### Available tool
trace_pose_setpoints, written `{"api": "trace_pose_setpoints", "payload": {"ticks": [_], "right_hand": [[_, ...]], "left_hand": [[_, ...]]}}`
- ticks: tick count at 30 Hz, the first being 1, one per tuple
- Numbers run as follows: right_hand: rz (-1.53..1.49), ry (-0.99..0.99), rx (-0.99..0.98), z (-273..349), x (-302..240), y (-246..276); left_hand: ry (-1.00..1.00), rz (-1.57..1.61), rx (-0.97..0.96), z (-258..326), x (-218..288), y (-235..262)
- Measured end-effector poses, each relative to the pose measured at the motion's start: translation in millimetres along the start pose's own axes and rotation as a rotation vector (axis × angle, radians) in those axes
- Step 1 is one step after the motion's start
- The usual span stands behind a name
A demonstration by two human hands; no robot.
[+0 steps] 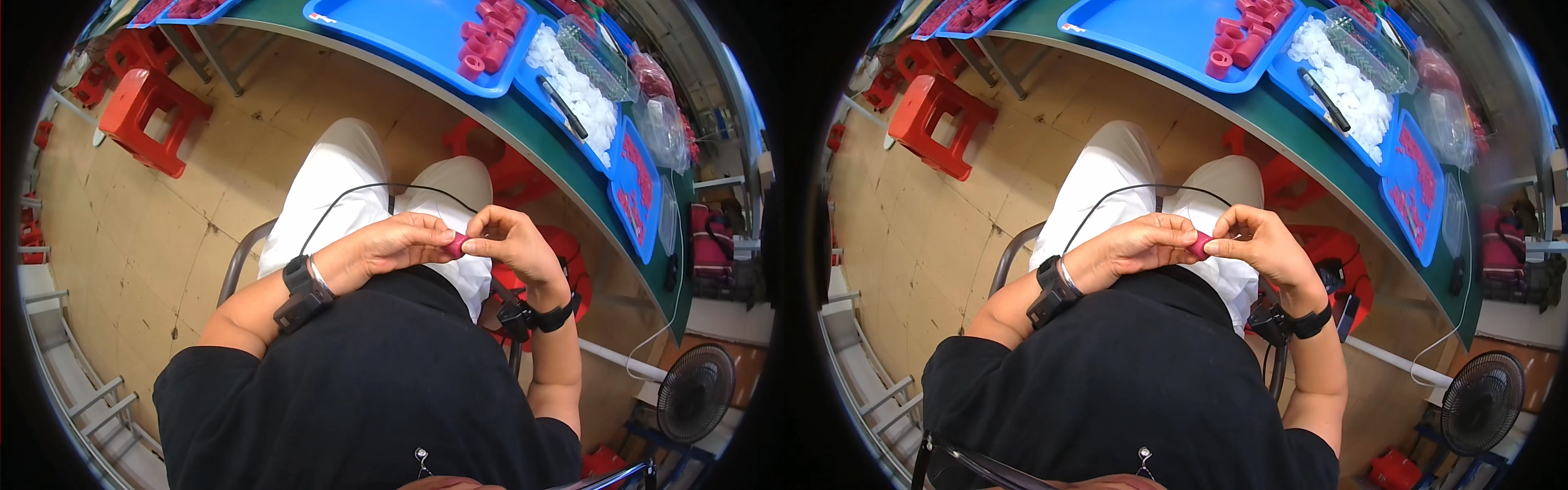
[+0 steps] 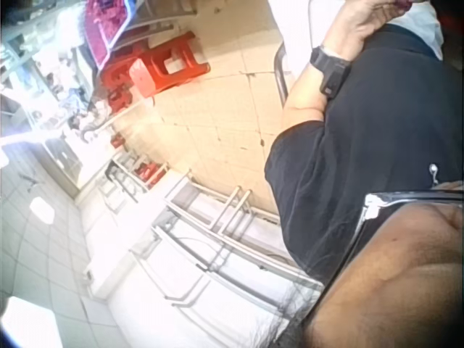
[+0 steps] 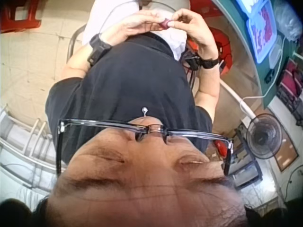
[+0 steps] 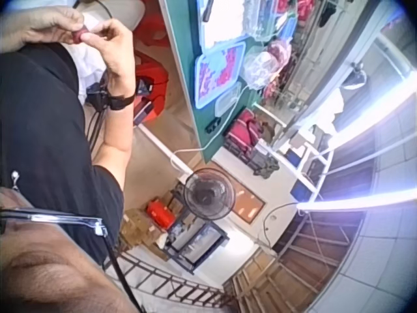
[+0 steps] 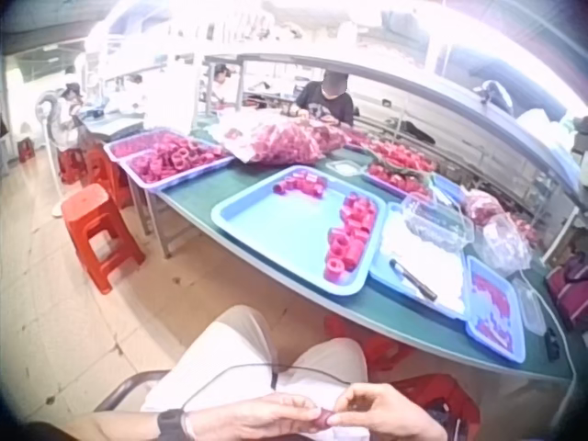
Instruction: Assembling small electronic components by inserting green circuit boards into pink cylindrical housings.
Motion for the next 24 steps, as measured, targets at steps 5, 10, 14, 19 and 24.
{"api": "trace_pose_setpoints", "payload": {"ticks": [5, 10, 14, 19, 24], "right_hand": [[-0.162, -0.132, -0.215, -1, 9, -5], [-0.156, -0.138, -0.232, 4, 18, -12], [-0.201, -0.038, -0.221, 10, 20, -17], [-0.156, 0.031, -0.184, 17, 24, -30], [-0.209, 0.103, -0.123, 15, 34, -32]], "left_hand": [[0.032, -0.102, -0.039, 4, -1, 1], [0.099, -0.167, -0.020, 9, -5, 1], [0.121, -0.086, -0.059, 11, -8, 4], [0.137, -0.053, -0.072, 14, -10, 3], [0.115, 0.005, -0.057, 9, -11, 7]]}}
Point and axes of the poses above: each hand's wrist, its own z-axis away from the middle knuckle, its own y-axis out of the back of the hand, x = y × z, the point moved 2 cm from there along -z, towards the middle knuckle, and after that the axes turned 7 degrees about z, right-handed, at the moved point
